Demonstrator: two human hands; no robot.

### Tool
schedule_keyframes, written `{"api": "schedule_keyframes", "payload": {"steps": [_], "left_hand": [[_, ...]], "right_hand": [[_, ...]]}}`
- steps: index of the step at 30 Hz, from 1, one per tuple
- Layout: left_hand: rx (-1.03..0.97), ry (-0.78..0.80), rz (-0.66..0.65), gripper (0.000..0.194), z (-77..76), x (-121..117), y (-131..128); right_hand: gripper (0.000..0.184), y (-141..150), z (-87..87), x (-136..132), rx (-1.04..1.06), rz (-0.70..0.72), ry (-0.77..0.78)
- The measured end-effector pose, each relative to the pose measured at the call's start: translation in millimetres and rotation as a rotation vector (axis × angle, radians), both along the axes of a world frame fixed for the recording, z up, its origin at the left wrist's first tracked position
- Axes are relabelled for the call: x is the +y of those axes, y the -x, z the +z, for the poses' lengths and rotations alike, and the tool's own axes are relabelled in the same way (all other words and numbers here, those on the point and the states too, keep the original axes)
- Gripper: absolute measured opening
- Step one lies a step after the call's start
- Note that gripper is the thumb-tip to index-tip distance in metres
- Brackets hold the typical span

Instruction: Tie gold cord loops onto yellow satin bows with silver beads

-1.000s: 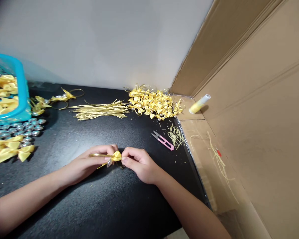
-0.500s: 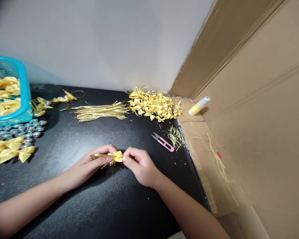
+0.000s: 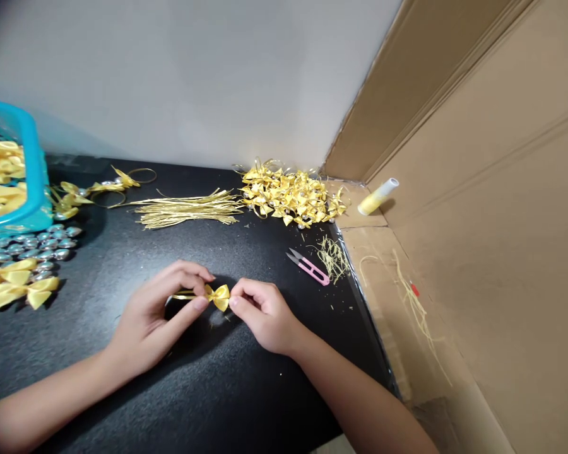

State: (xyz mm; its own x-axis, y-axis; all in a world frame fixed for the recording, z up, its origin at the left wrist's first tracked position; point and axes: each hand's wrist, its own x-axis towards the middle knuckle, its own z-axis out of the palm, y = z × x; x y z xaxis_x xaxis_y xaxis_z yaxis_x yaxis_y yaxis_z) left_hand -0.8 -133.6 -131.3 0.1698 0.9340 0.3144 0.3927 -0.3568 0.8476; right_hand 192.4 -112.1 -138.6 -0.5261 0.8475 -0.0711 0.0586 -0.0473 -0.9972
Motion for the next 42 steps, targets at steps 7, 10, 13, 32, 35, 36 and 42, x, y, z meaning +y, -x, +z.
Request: {"api": "schedule_keyframes", "payload": {"steps": [7,10,13,32,35,36,42], "left_hand": [[-0.05,0.084,-0.024,0.023,5.7,2,-3],[-0.067,0.102,-0.029,0.023,5.2,3,-3],[-0.068,0.089,-0.017,0.022,4.2,2,-3],[-0.264,0.384,-0.036,0.029,1.7,-1,-5],[-0.314,0.409,-0.034,0.03,1.2,-1,-5],[-0.332,0.418,-0.04,0.03,1.1,-1,-5],[-0.429,0.481,-0.091,0.029,-0.6,-1,-5]], "right_hand": [[0.028,0,-1.9,0,0.029,0.016,-0.001],[0.028,0,-2.4,0,0.039,0.019,0.009],[0.028,0,-2.2,0,0.037,0.009,0.015],[0.025,3,-11.2,0,0.278,0.003,0.326],[0.023,5,-7.7,0,0.326,-0.01,0.394],[0.022,5,-6.6,0,0.337,-0.01,0.408],[0.021,7,-2.3,1,0.357,-0.016,0.472]]}}
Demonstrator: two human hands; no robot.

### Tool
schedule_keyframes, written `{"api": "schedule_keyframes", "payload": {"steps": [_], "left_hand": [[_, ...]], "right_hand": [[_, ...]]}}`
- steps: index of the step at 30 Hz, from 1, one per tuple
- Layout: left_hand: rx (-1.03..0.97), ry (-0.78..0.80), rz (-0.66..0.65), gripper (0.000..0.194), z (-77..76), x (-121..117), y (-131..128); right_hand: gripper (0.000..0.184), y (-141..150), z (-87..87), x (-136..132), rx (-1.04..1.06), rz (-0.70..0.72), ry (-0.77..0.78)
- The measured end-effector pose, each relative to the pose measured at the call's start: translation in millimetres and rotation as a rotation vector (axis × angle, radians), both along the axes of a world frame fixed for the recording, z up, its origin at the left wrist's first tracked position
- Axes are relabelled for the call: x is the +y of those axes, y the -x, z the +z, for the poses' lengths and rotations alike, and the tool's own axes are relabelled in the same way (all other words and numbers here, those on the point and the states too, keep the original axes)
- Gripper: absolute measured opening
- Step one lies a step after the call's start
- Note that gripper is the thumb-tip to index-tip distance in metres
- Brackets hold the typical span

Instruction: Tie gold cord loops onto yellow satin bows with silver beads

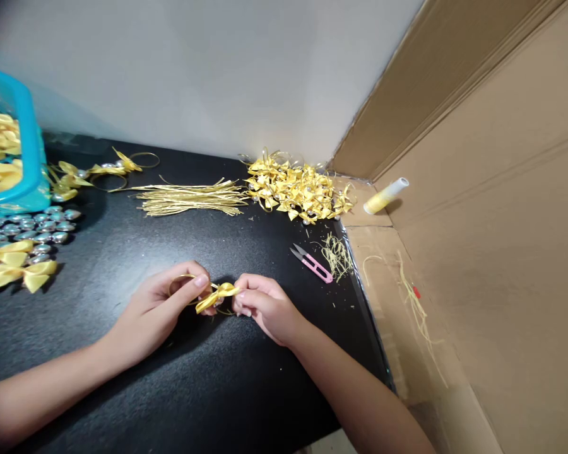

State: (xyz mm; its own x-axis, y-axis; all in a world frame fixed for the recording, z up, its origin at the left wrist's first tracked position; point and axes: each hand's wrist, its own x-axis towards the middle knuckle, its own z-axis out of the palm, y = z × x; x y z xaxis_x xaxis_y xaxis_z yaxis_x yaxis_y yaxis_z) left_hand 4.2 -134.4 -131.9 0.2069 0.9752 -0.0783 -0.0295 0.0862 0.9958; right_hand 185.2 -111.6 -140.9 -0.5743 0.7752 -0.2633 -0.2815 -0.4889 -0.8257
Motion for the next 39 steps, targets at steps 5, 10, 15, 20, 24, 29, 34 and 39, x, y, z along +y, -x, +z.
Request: {"api": "schedule_keyframes", "payload": {"steps": [5,10,15,20,24,29,34,39], "left_hand": [[-0.097,-0.028,-0.003,0.02,-0.6,-1,-1],[-0.141,-0.017,0.007,0.008,3.1,-1,-4],[-0.194,0.073,0.011,0.007,1.4,2,-6],[-0.313,0.135,-0.026,0.006,4.6,0,-8],[-0.267,0.074,-0.012,0.008,15.6,-4,-9],[-0.148,0.013,0.045,0.007,19.7,-8,-11],[-0.165,0.058,0.06,0.007,17.3,-4,-11],[-0.094,0.108,0.081,0.007,17.6,0,-9]], "right_hand": [[0.019,1,0.4,0,0.012,-0.025,0.052],[0.02,1,-0.9,1,0.051,-0.036,0.072],[0.022,1,0.0,0,0.082,-0.027,0.096],[0.021,0,1.9,-1,0.158,0.028,0.223],[0.021,-1,0.9,-2,0.189,0.091,0.258],[0.023,0,-0.7,-2,0.196,0.095,0.258],[0.024,1,0.2,-2,0.145,0.041,0.223],[0.028,0,-0.7,-2,0.057,-0.008,0.042]]}}
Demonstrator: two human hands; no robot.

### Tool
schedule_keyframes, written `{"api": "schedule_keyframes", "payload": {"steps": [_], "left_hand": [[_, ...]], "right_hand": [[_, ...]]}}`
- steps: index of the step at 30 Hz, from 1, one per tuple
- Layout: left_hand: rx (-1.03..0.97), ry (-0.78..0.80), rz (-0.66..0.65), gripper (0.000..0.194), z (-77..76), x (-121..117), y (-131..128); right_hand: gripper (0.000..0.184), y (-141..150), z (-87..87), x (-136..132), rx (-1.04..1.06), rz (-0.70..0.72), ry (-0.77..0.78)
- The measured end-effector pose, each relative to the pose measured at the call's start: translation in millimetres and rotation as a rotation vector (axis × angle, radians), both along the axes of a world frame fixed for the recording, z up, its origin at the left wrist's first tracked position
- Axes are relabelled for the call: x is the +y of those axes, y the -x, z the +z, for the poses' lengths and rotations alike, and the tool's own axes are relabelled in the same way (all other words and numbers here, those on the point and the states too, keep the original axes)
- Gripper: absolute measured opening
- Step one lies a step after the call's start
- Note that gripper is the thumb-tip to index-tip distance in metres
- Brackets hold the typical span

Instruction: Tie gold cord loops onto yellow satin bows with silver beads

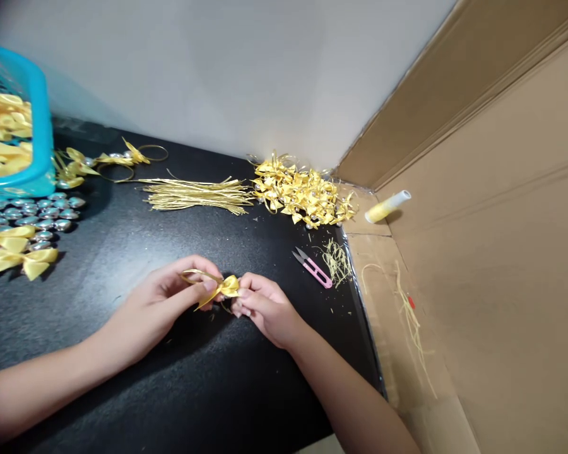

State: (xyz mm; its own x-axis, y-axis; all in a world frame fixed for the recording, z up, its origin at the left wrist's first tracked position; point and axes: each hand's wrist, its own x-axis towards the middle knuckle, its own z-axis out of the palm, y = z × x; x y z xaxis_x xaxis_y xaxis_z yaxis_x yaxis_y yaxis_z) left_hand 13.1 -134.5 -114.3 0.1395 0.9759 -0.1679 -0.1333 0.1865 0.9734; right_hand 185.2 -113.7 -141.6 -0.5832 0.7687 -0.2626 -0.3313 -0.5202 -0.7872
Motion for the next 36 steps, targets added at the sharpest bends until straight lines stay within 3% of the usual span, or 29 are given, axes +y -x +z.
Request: {"api": "schedule_keyframes", "payload": {"steps": [8,13,18,29,31,33,36], "left_hand": [[0.077,0.023,-0.051,0.008,-1.1,4,5],[0.038,0.032,-0.128,0.013,-1.0,5,5],[-0.014,0.022,-0.153,0.014,-3.3,3,6],[-0.048,0.04,-0.127,0.021,-6.1,3,2],[-0.024,0.037,-0.07,0.021,-7.0,4,2],[0.013,0.017,0.005,0.021,-8.1,5,2],[0.097,-0.043,0.091,0.021,-11.4,5,4]], "right_hand": [[0.031,-10,-6.3,3,-0.222,0.039,-0.29],[0.033,-13,1.1,6,-0.282,0.097,-0.414],[0.035,-13,9.2,7,-0.358,0.138,-0.488],[0.032,-12,6.3,5,-0.388,0.128,-0.543],[0.025,-12,8.1,5,-0.44,0.044,-0.617],[0.01,-12,11.2,4,-0.556,-0.159,-0.766],[0.014,-11,17.1,-2,-0.747,-0.459,-1.052]]}}
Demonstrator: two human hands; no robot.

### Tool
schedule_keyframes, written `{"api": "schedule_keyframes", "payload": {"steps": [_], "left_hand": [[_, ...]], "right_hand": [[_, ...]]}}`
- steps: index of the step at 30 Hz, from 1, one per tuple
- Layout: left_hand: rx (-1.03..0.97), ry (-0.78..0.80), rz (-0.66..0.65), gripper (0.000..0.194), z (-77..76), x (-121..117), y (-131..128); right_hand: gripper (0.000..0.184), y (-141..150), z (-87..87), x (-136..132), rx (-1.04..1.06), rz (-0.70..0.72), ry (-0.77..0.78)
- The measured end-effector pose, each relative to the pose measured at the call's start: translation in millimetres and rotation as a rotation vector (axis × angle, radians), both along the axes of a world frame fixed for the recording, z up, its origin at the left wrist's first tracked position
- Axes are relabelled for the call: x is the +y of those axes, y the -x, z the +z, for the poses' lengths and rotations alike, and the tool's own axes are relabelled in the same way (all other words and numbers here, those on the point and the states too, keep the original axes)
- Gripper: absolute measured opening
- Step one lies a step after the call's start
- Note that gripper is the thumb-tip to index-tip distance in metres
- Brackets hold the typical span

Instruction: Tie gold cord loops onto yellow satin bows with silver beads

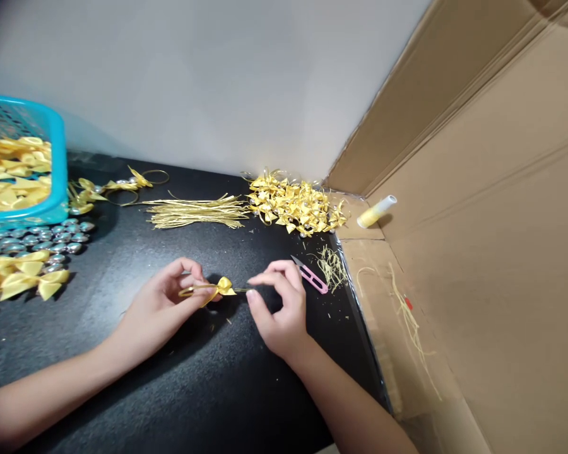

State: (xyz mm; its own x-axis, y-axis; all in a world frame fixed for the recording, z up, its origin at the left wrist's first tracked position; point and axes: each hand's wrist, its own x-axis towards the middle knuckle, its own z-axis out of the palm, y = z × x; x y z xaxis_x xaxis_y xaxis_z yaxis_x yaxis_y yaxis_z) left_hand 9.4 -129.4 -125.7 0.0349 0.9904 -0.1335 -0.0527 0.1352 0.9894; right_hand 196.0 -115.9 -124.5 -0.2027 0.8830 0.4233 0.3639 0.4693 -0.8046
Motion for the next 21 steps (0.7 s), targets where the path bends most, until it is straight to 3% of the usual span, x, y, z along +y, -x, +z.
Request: {"api": "schedule_keyframes", "payload": {"steps": [3,7,13,21], "left_hand": [[0.148,-0.088,0.007,0.018,-4.3,-4,1],[0.359,-0.202,-0.012,0.014,-6.2,-10,2],[0.51,-0.317,-0.004,0.011,-1.6,-11,1],[0.579,-0.399,0.013,0.008,-1.3,-13,1]], "right_hand": [[0.014,6,3.3,-10,-0.183,0.015,-0.193],[0.019,16,-0.4,-20,-0.338,-0.034,-0.231],[0.015,20,-8.6,-20,-0.329,-0.162,-0.237],[0.011,22,-11.8,-16,-0.332,-0.195,-0.27]]}}
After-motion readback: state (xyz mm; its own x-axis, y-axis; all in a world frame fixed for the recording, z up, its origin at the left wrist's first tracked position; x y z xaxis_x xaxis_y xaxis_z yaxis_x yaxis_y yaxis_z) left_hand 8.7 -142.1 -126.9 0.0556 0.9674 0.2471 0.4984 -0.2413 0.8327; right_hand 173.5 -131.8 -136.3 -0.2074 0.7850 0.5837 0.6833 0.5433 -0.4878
